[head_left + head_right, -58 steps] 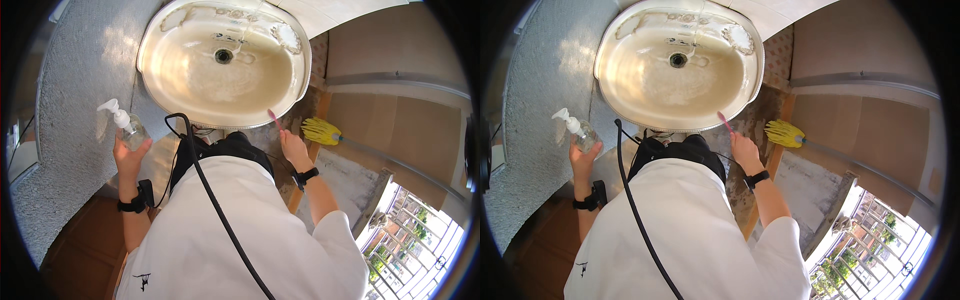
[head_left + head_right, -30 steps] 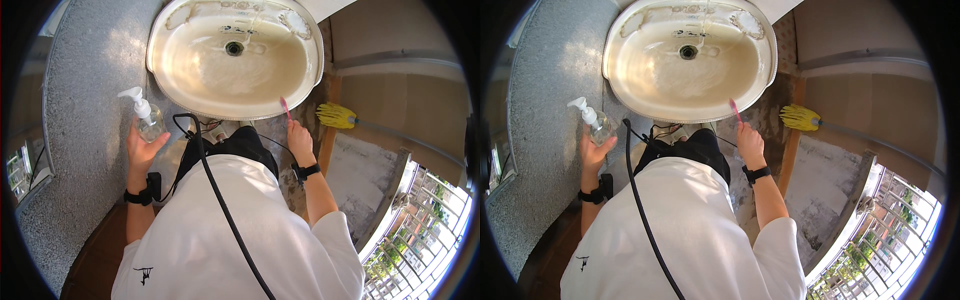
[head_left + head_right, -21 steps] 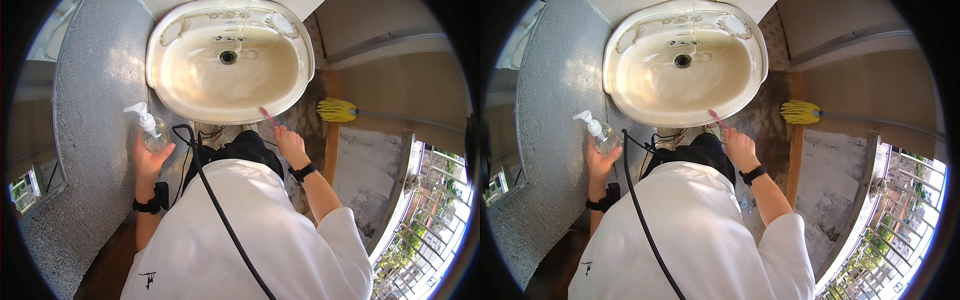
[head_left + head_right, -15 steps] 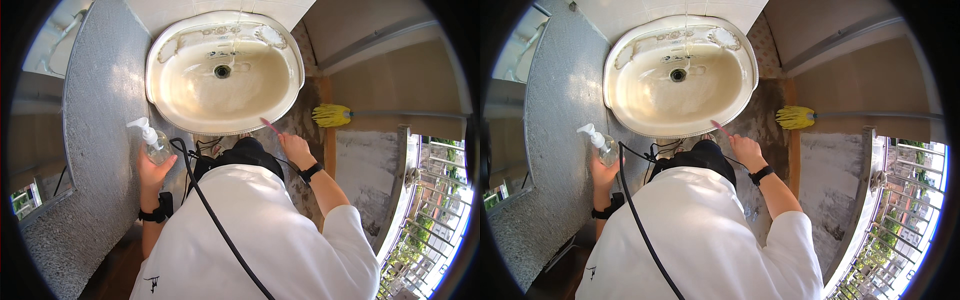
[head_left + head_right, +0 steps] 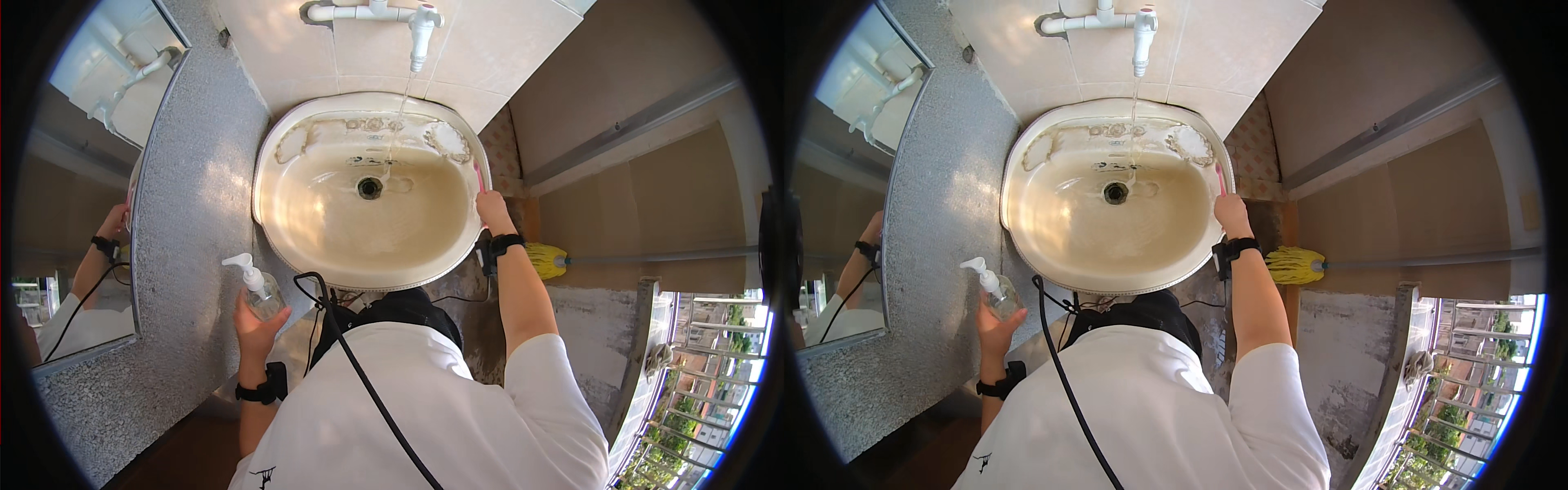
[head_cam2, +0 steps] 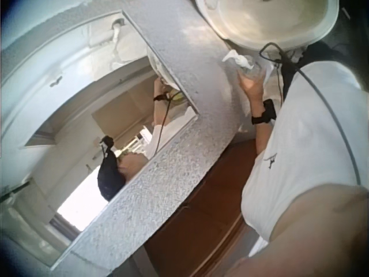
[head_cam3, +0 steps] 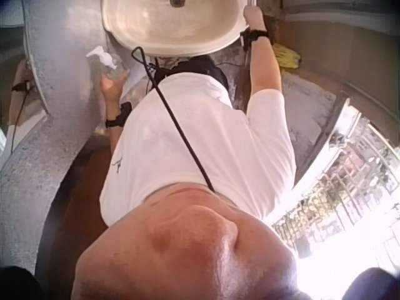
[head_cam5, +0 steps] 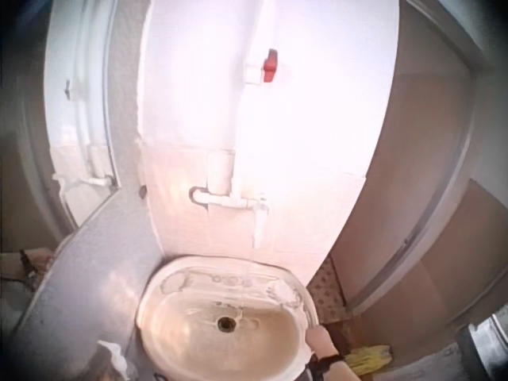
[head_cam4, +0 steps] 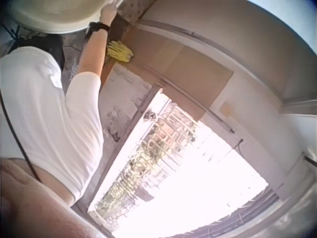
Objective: The person cleans the interior and rim of a bathroom sink using a toothbrush, occasionally rinsing the brush under running water and holding a pump bottle in the other hand.
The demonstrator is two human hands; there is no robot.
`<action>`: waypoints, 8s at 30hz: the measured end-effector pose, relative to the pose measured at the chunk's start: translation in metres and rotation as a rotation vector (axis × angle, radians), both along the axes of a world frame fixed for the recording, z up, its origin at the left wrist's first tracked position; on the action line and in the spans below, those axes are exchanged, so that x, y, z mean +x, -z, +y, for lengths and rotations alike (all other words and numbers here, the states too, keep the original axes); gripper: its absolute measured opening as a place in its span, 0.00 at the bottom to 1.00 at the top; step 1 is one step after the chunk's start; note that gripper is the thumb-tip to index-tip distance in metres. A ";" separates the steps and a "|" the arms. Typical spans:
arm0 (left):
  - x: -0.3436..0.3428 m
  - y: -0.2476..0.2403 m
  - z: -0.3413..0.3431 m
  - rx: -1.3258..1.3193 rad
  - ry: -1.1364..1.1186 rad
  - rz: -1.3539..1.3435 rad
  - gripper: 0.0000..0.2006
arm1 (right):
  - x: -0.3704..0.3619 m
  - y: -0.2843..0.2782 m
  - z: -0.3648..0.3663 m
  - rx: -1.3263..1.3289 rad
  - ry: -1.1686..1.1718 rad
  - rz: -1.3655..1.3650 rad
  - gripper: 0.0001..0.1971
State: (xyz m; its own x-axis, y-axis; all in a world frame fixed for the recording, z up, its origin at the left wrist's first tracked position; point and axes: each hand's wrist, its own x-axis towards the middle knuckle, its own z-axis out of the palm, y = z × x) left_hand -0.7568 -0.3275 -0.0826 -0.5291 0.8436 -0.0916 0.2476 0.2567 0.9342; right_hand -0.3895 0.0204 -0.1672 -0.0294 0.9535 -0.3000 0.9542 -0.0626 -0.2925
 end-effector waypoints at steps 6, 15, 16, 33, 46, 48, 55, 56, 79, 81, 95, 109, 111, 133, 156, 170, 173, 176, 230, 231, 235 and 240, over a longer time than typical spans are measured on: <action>0.022 -0.017 -0.003 -0.059 -0.241 0.018 0.32 | -0.061 0.030 0.071 0.064 -0.576 -0.180 0.14; 0.043 -0.020 -0.012 -0.202 -0.360 0.164 0.33 | -0.193 0.048 0.096 -0.018 -0.219 0.310 0.16; 0.045 -0.015 -0.016 -0.233 -0.391 0.144 0.34 | -0.187 0.044 0.102 0.051 -0.669 0.047 0.17; 0.027 -0.015 0.000 -0.248 -0.330 0.105 0.33 | -0.179 0.041 0.100 0.137 -0.665 0.063 0.16; 0.017 -0.013 -0.012 -0.277 -0.296 0.125 0.34 | -0.163 0.049 0.074 0.056 -0.451 0.215 0.24; 0.017 -0.017 -0.016 -0.280 -0.317 0.149 0.34 | -0.164 0.030 0.073 0.090 -0.390 0.227 0.25; 0.014 -0.017 -0.021 -0.263 -0.313 0.098 0.33 | -0.174 -0.023 0.026 0.085 -0.778 -0.156 0.19; 0.015 -0.017 -0.021 -0.264 -0.313 0.094 0.33 | -0.172 -0.027 0.033 0.093 -0.705 -0.242 0.19; 0.012 -0.013 -0.024 -0.292 -0.308 0.131 0.32 | -0.194 -0.052 0.059 0.270 -0.770 -0.462 0.16; 0.013 -0.012 -0.029 -0.290 -0.328 0.132 0.32 | -0.179 -0.061 0.061 0.297 -0.754 -0.462 0.17; 0.015 -0.003 -0.032 -0.271 -0.356 0.083 0.33 | -0.144 -0.060 0.092 0.239 -0.715 -0.340 0.20; 0.017 -0.007 -0.020 -0.321 -0.317 0.138 0.34 | -0.172 0.023 0.099 0.044 -0.388 0.021 0.25; 0.019 -0.004 -0.023 -0.321 -0.316 0.154 0.34 | -0.192 0.023 0.085 -0.016 -0.561 -0.004 0.26; 0.026 -0.011 -0.029 -0.290 -0.357 0.056 0.33 | -0.205 0.032 0.108 0.017 -0.506 0.027 0.22; 0.020 -0.007 -0.031 -0.306 -0.330 0.072 0.33 | -0.143 0.089 0.120 0.215 -0.686 0.128 0.23; 0.018 -0.002 -0.028 -0.307 -0.319 0.057 0.33 | -0.160 0.024 0.082 -0.074 -0.385 -0.037 0.26; 0.020 -0.004 -0.030 -0.311 -0.322 0.097 0.34 | -0.167 0.020 0.068 -0.120 -0.430 -0.052 0.27; 0.017 -0.005 -0.026 -0.320 -0.305 0.106 0.34 | -0.143 0.025 0.100 -0.050 -0.231 0.077 0.28; 0.009 0.002 -0.019 -0.312 -0.248 0.162 0.34 | -0.083 0.012 0.041 -0.282 0.074 0.289 0.22; 0.008 0.001 -0.014 -0.282 -0.244 0.146 0.34 | -0.093 0.008 0.033 -0.278 0.086 0.295 0.22; 0.005 -0.005 -0.001 -0.208 -0.214 0.081 0.34 | -0.090 0.022 0.064 0.019 -0.337 0.213 0.22; 0.007 -0.004 -0.002 -0.226 -0.207 0.123 0.33 | -0.139 0.007 0.049 -0.219 -0.046 0.229 0.25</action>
